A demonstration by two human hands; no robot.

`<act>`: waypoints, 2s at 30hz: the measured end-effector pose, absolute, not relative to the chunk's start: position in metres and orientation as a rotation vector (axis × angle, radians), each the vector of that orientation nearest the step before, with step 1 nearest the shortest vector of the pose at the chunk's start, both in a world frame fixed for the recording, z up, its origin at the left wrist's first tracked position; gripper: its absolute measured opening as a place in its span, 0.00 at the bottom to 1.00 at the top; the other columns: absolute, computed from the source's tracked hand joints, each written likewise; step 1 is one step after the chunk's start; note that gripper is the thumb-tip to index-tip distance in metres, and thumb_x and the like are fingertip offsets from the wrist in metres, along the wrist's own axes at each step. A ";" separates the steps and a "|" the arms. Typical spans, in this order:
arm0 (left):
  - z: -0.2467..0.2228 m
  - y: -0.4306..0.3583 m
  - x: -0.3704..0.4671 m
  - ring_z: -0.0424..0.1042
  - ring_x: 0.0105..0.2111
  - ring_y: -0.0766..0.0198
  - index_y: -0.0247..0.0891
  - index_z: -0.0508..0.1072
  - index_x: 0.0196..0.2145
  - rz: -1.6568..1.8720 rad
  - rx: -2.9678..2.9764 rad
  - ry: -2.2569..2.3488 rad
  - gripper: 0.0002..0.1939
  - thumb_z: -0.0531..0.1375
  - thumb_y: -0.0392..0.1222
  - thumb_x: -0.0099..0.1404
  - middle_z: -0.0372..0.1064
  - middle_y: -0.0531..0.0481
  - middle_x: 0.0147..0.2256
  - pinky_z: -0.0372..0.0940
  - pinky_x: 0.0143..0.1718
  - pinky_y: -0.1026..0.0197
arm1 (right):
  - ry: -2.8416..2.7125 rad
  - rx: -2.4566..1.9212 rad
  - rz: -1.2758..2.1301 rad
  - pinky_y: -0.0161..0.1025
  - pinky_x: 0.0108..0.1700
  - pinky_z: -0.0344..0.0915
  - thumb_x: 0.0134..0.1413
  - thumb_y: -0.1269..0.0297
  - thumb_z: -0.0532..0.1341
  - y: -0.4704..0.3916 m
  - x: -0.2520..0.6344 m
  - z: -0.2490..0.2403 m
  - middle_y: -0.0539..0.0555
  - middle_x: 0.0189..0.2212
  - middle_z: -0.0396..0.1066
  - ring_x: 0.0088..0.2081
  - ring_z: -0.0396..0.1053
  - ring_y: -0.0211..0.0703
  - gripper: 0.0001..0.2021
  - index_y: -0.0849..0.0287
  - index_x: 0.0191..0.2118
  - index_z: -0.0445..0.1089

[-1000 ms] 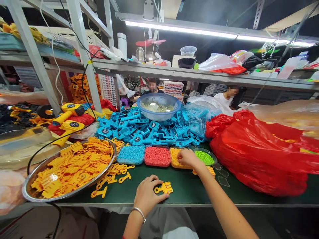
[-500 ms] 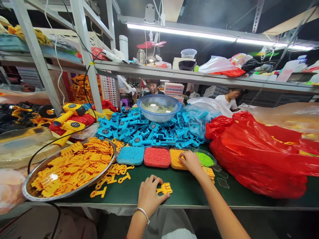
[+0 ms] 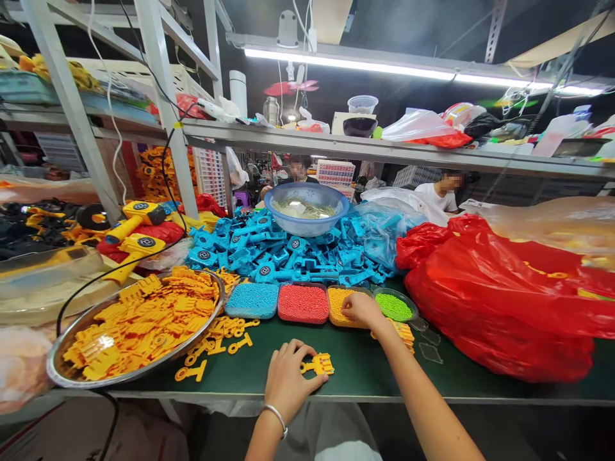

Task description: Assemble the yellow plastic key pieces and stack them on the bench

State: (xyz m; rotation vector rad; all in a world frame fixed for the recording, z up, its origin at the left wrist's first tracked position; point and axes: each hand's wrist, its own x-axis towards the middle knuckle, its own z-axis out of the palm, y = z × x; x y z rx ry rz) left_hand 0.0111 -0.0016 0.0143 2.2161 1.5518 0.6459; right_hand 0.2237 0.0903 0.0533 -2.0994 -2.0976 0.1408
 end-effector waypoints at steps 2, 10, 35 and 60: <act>0.014 -0.002 0.011 0.64 0.40 0.59 0.46 0.71 0.35 0.655 2.221 1.549 0.15 0.63 0.52 0.50 0.66 0.53 0.38 0.52 0.38 0.58 | -2.108 -2.081 0.151 0.32 0.26 0.50 0.42 0.70 0.58 0.090 0.223 0.052 0.53 0.27 0.75 0.30 0.69 0.40 0.07 0.58 0.26 0.74; 0.012 -0.002 0.010 0.65 0.39 0.59 0.46 0.71 0.35 0.678 2.232 1.545 0.15 0.63 0.52 0.49 0.66 0.54 0.38 0.52 0.38 0.58 | -2.016 -2.011 0.030 0.34 0.34 0.54 0.48 0.69 0.57 0.079 0.225 0.053 0.56 0.32 0.73 0.38 0.67 0.44 0.07 0.60 0.29 0.73; 0.009 -0.004 0.011 0.64 0.40 0.60 0.46 0.71 0.35 0.725 2.244 1.551 0.13 0.63 0.50 0.50 0.67 0.54 0.38 0.53 0.38 0.59 | -2.091 -1.563 -0.086 0.36 0.31 0.54 0.55 0.74 0.53 -0.024 0.161 -0.004 0.51 0.27 0.69 0.31 0.61 0.42 0.15 0.52 0.44 0.71; 0.011 0.000 0.010 0.65 0.40 0.60 0.47 0.71 0.35 0.651 2.254 1.556 0.14 0.63 0.50 0.50 0.66 0.55 0.39 0.53 0.39 0.59 | -1.896 -2.470 -0.026 0.35 0.33 0.61 0.48 0.67 0.61 0.082 0.350 0.035 0.55 0.31 0.74 0.33 0.70 0.40 0.05 0.62 0.30 0.73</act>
